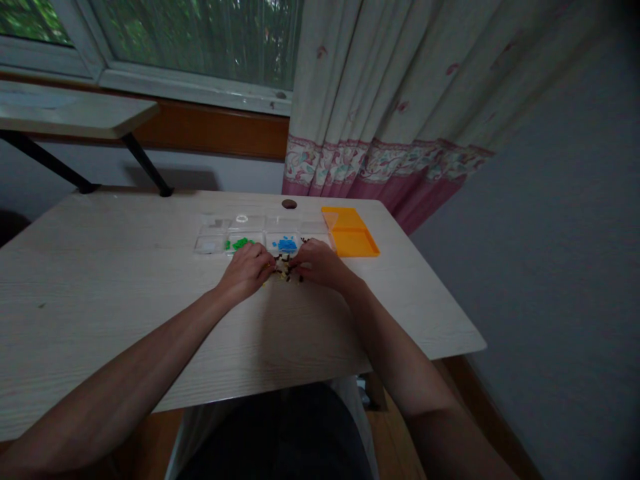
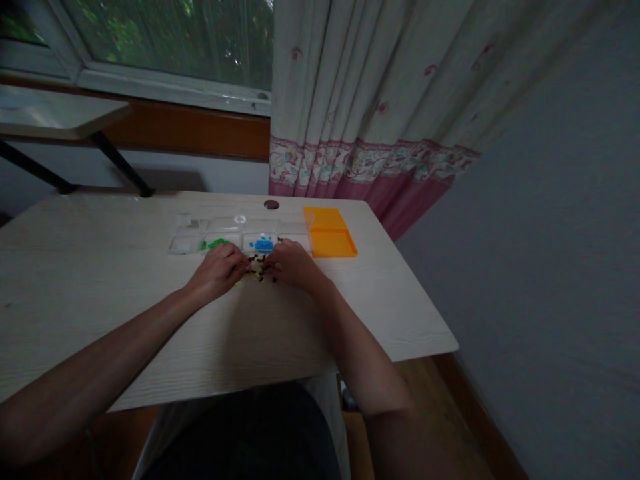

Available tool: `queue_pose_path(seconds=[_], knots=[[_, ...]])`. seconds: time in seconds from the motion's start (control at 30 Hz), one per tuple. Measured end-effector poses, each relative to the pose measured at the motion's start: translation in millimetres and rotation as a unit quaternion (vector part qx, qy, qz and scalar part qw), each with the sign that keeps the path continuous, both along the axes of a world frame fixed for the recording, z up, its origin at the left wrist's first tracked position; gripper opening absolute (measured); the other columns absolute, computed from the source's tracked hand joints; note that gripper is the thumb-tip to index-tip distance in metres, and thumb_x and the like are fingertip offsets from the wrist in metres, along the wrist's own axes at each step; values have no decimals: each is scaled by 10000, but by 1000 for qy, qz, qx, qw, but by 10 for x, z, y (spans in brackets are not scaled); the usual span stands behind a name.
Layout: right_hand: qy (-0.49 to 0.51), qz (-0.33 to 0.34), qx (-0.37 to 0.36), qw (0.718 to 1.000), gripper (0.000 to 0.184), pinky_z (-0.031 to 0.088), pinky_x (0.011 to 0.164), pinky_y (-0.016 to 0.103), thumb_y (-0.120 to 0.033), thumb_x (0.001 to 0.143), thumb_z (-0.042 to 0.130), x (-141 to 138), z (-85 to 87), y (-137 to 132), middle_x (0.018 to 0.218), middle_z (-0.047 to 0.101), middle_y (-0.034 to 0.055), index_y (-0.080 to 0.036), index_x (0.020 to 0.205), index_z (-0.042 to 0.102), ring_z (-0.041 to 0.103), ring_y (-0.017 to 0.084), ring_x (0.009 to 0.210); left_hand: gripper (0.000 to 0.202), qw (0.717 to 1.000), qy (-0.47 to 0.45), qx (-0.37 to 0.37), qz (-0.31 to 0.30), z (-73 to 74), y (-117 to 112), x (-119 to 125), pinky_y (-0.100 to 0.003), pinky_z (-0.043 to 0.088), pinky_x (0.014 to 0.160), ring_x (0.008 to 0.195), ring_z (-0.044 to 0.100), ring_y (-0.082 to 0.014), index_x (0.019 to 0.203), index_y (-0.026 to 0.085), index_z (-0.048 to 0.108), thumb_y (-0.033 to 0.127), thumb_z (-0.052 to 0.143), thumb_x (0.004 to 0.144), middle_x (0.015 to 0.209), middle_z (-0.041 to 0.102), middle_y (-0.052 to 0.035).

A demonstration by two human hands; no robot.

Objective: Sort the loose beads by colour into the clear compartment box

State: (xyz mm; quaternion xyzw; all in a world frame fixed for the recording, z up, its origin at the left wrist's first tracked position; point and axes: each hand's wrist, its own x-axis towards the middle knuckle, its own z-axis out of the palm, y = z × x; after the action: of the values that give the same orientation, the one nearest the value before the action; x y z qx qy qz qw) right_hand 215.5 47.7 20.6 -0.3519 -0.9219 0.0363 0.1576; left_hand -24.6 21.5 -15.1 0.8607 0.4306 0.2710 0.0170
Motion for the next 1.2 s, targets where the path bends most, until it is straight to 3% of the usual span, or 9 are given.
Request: queue_pose_path(seconds=[0.33, 0.5, 0.77, 0.97, 1.2], knots=[[14, -5, -25, 1000, 94, 406, 806, 311, -182, 792, 738, 14, -58, 57, 821, 709, 40, -224, 860, 788, 573, 196, 858, 288, 1000, -17, -16, -10, 32, -14, -2, -406, 419, 837, 912, 516, -236, 937, 192, 667, 348, 434, 1000, 938, 595, -85], [36, -11, -21, 999, 85, 402, 818, 305, -188, 835, 706, 54, -61, 64, 836, 706, 45, -214, 866, 781, 576, 188, 862, 233, 999, -46, -11, -13, 32, -23, -9, -398, 418, 840, 921, 528, -236, 986, 201, 670, 351, 493, 971, 924, 597, -76], [77, -12, -31, 996, 85, 382, 854, 315, -215, 877, 687, 3, -159, 104, 872, 721, 54, -195, 892, 768, 586, 178, 858, 240, 998, -4, -44, -38, 55, -67, -32, -417, 409, 895, 997, 519, -256, 1065, 224, 679, 388, 583, 920, 1029, 592, -79], [37, -22, -31, 999, 106, 374, 843, 311, -220, 856, 690, -37, -192, 102, 873, 715, 55, -196, 912, 777, 586, 191, 872, 367, 998, 20, -46, -31, 63, -90, -88, -424, 402, 908, 1022, 503, -266, 1103, 244, 663, 536, 619, 885, 1073, 580, -76], [-10, -31, -19, 999, 146, 371, 806, 311, -247, 884, 651, -21, -89, 43, 849, 701, 68, -202, 920, 786, 569, 201, 862, 327, 998, 37, -44, -26, 65, -39, -138, -424, 399, 909, 1032, 505, -267, 1105, 235, 658, 495, 580, 924, 1060, 579, -83]])
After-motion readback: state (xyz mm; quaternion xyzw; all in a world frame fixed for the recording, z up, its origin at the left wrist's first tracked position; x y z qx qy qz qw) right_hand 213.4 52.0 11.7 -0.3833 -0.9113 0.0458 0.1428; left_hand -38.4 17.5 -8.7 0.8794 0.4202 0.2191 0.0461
